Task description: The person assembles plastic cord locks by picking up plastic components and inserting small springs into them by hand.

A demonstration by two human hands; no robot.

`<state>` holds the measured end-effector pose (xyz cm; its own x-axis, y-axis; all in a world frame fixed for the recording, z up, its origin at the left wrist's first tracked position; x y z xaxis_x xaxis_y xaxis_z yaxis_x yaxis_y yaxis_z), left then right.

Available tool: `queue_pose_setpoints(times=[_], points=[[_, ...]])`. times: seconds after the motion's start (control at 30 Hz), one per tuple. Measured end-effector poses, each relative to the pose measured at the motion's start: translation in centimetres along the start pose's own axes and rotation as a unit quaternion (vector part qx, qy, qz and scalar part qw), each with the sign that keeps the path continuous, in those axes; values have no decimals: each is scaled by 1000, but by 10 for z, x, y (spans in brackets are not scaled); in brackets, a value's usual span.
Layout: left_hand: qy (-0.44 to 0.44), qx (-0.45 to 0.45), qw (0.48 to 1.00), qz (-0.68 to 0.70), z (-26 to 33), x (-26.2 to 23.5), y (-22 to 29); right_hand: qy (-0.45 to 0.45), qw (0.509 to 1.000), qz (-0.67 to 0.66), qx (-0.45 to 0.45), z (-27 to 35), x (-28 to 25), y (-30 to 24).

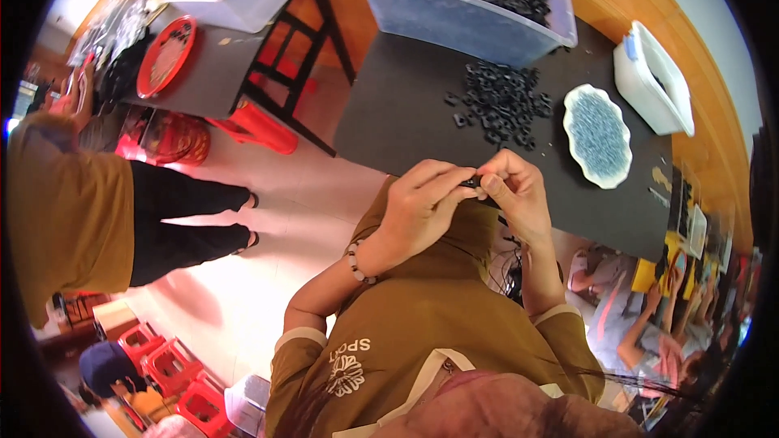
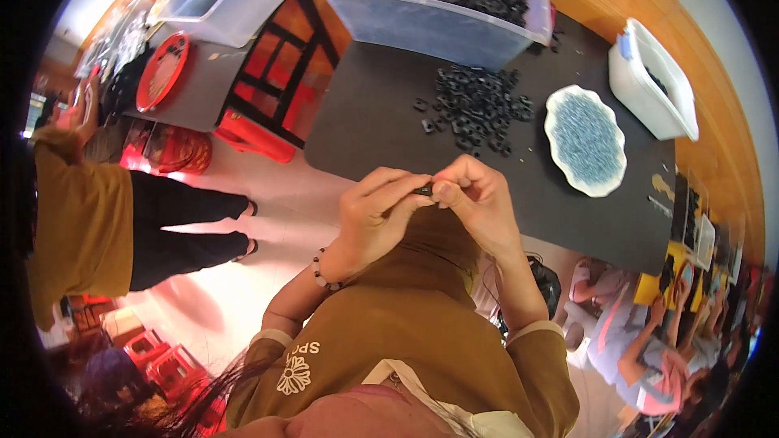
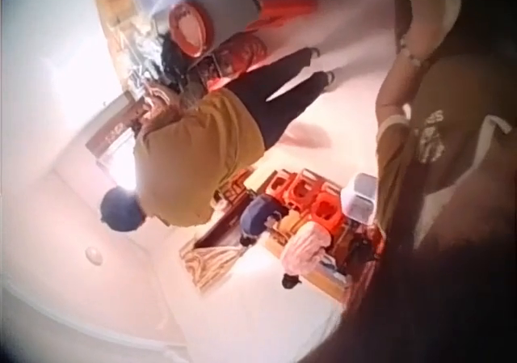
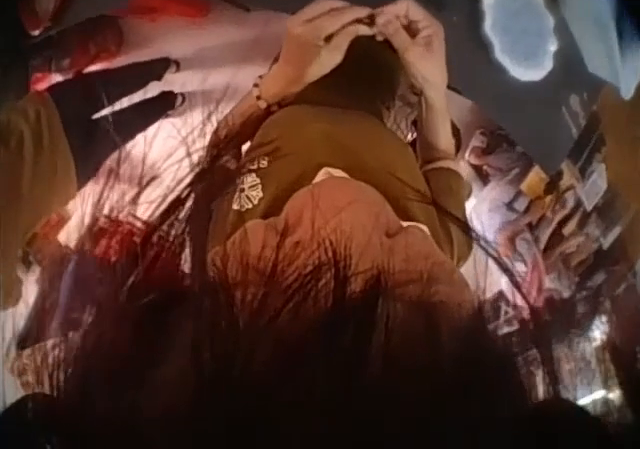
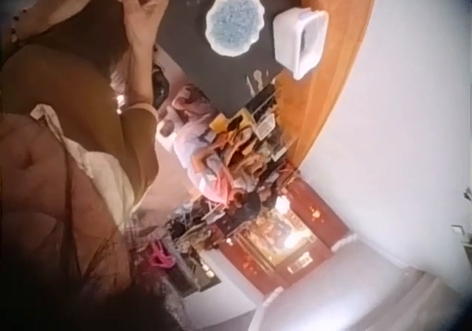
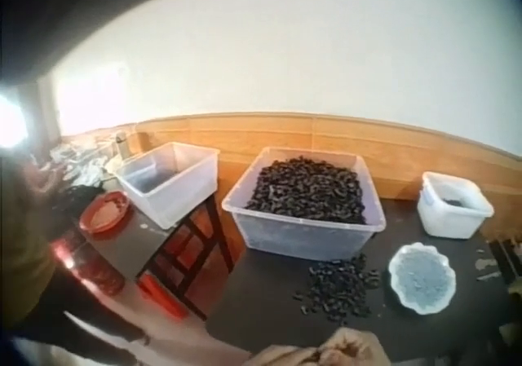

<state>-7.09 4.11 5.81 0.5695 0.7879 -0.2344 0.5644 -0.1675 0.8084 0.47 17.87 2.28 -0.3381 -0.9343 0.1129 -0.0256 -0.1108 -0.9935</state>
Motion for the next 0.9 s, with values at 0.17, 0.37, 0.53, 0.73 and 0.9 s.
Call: queue_pose_setpoints(times=[0.17,0.37,0.53,0.73,0.9], points=[[-8,-28,998,51,-2,6,-6,11,997,-73,19,8,-10,8],[-12,19,997,73,-3,17,10,-41,983,-167,61,21,-3,20],[-33,41,999,13,-2,20,17,-57,970,-224,71,22,9,14],[-47,51,997,17,-1,25,15,-128,948,-287,52,27,4,32],[-83,44,995,33,2,26,13,-130,941,-307,64,30,5,33]])
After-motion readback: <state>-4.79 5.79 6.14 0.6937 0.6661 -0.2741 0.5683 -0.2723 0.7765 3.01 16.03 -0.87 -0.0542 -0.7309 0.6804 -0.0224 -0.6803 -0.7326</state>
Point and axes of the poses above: each hand's wrist, its own z-axis away from the middle knuckle, its own x-axis out of the palm, y = z × x, the point moved 8 cm from there along -z, towards the middle knuckle, and after that the axes turned 4 degrees about z, right-handed, at the moved point
